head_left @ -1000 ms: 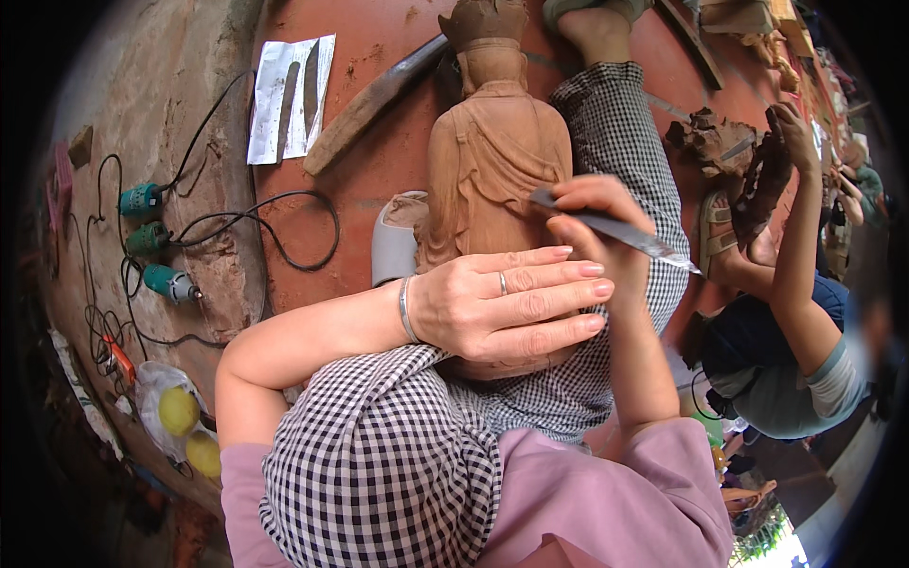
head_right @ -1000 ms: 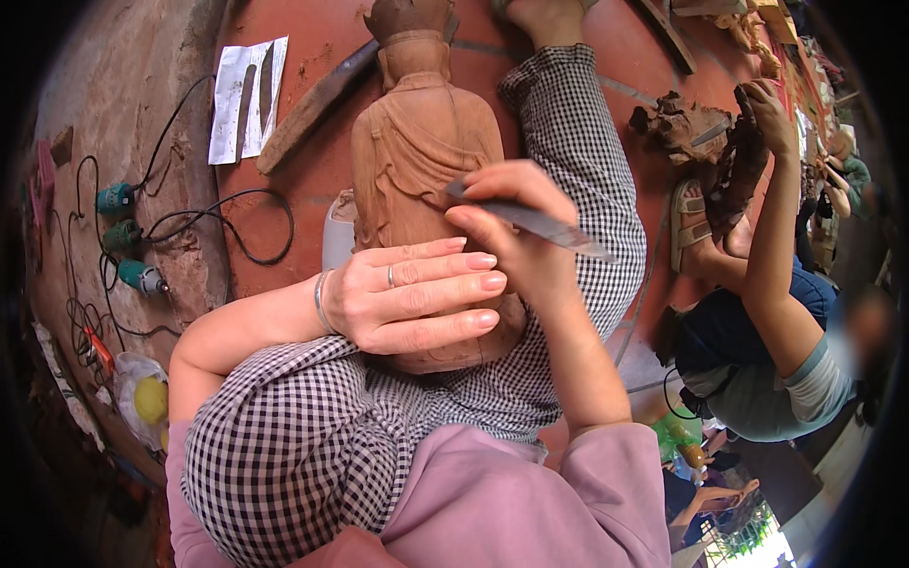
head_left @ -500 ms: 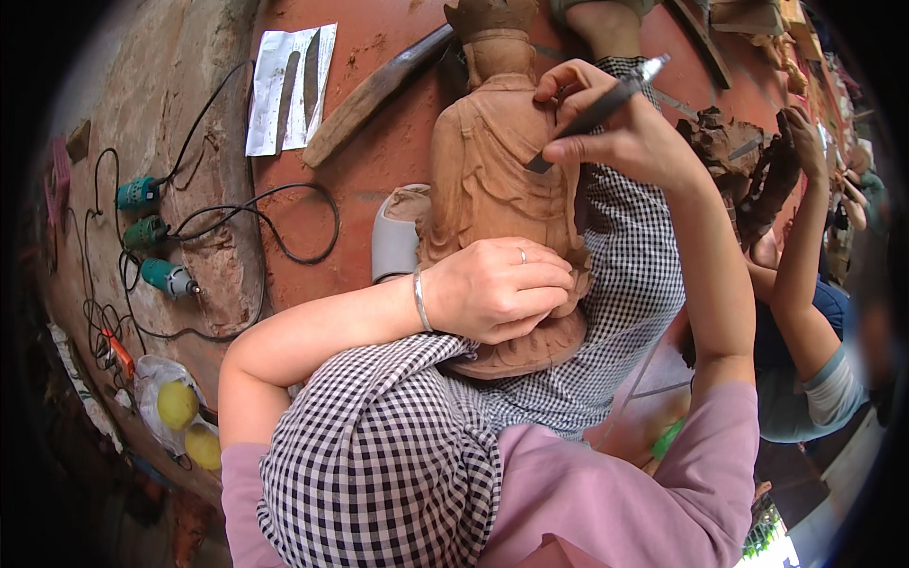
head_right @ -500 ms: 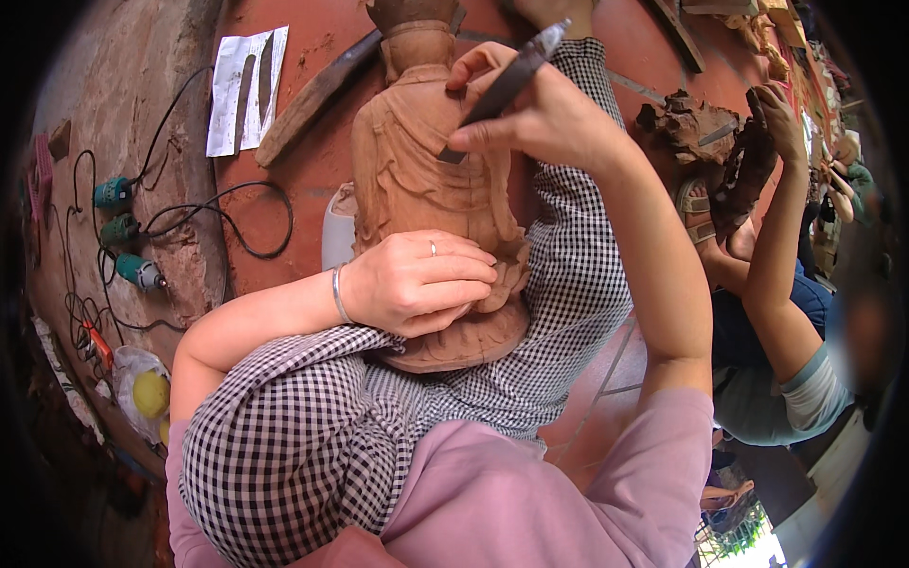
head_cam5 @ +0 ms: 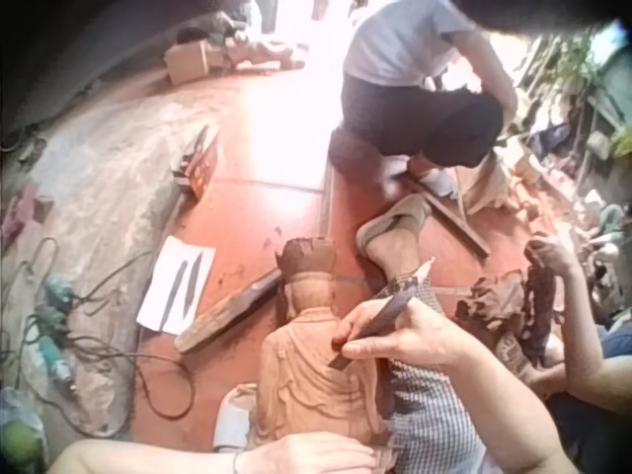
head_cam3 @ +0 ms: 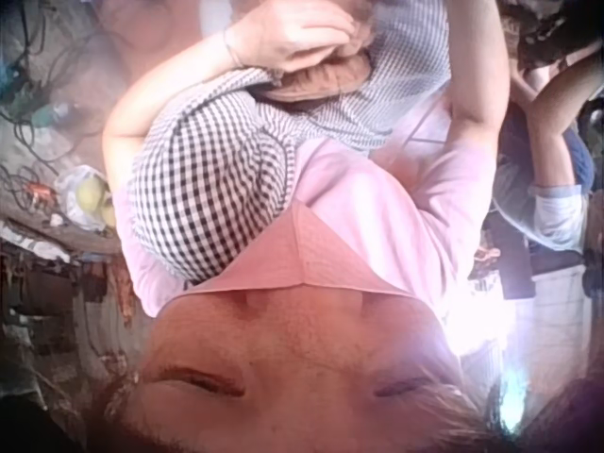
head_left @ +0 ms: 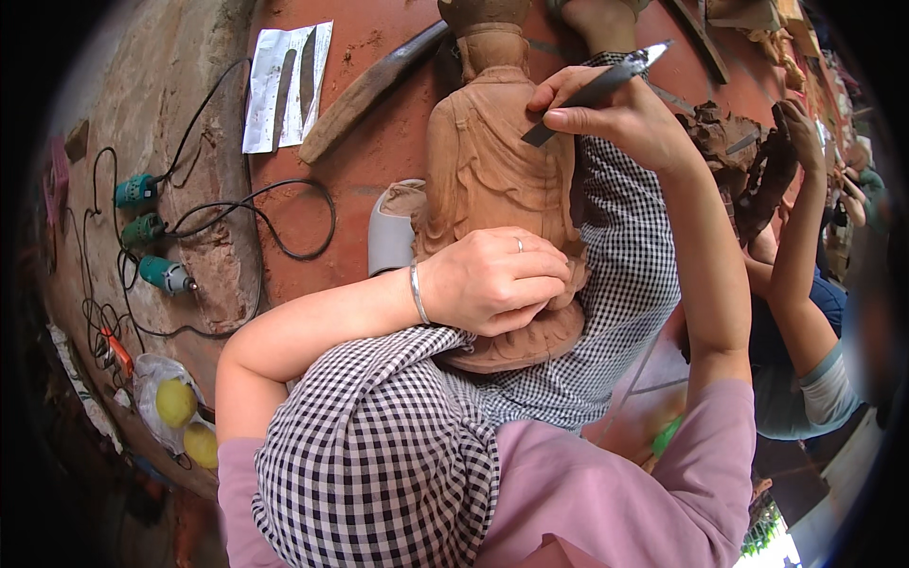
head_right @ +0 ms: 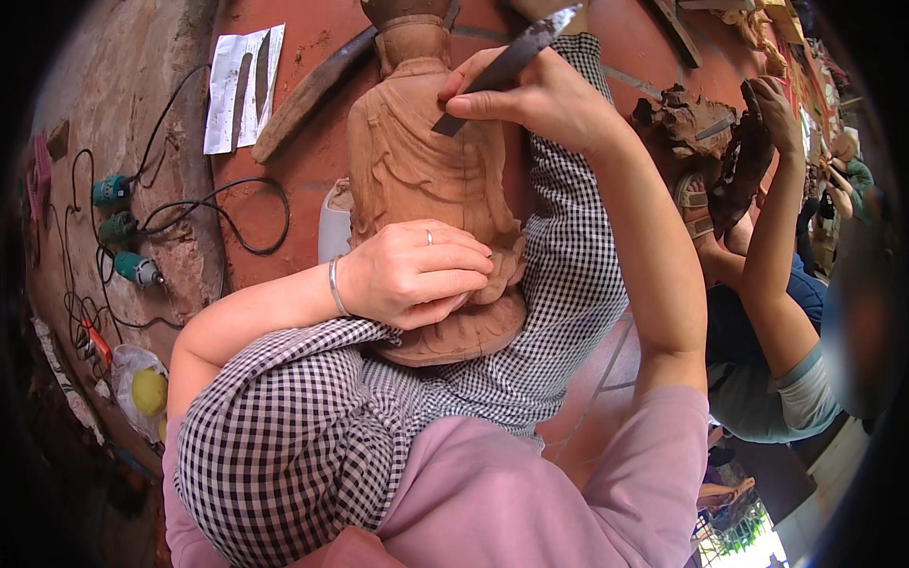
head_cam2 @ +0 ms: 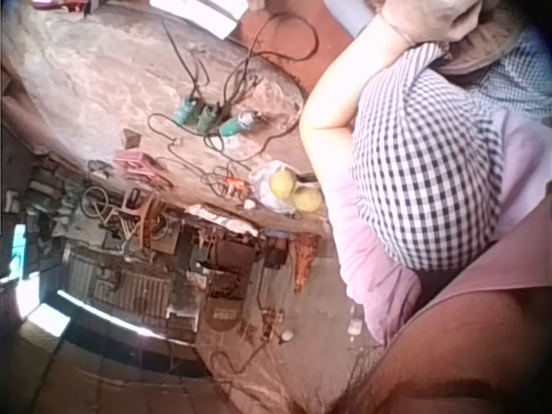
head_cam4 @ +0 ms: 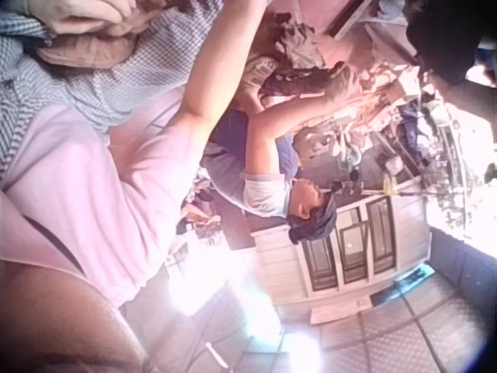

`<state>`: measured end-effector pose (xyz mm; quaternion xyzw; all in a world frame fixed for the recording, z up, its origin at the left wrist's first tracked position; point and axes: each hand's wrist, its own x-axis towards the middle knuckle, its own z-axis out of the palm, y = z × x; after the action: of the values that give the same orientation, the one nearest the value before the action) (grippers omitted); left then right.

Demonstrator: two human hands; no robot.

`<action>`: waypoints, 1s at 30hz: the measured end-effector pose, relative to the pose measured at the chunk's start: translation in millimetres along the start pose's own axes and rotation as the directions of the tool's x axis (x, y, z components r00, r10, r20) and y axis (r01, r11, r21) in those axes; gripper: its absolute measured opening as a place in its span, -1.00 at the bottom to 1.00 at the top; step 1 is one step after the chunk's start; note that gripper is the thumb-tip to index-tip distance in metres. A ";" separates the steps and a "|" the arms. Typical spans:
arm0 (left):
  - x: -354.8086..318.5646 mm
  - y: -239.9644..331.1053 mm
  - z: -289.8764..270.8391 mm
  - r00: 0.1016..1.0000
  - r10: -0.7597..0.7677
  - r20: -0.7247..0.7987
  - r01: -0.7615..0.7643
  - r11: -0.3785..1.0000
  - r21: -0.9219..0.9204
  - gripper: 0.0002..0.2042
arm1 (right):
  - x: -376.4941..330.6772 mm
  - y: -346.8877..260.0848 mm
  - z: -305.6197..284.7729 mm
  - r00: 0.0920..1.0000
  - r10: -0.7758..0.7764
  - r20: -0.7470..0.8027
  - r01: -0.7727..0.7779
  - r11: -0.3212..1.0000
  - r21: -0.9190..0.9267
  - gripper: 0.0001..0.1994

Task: The person carves a seated clay figure using a small metal tool, refining the folds of the garment and the base. The figure rests on the person's lap while they work.

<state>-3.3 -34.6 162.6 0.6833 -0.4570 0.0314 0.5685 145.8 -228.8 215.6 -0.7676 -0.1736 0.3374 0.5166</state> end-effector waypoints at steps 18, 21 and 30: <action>-2.8 -1.1 0.5 1.000 -0.006 -0.019 0.006 1.000 -0.020 -0.79 | 5.8 -9.0 1.8 0.999 0.033 0.007 -0.032 0.989 -0.147 -0.80; -4.5 -2.5 1.2 1.000 -0.009 -0.023 0.008 1.000 -0.030 -0.79 | 8.3 -6.4 6.7 0.998 -0.049 0.040 0.055 0.985 -0.164 -0.78; -5.7 -2.3 1.0 0.999 -0.008 -0.032 0.007 1.000 -0.027 -0.79 | 5.4 -6.9 12.3 0.998 -0.054 0.010 0.055 0.971 -0.234 -0.74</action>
<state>-5.6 -32.1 157.3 0.6767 -0.4458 0.0342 0.5849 141.6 -214.4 217.2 -0.8175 -0.2342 0.3013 0.4313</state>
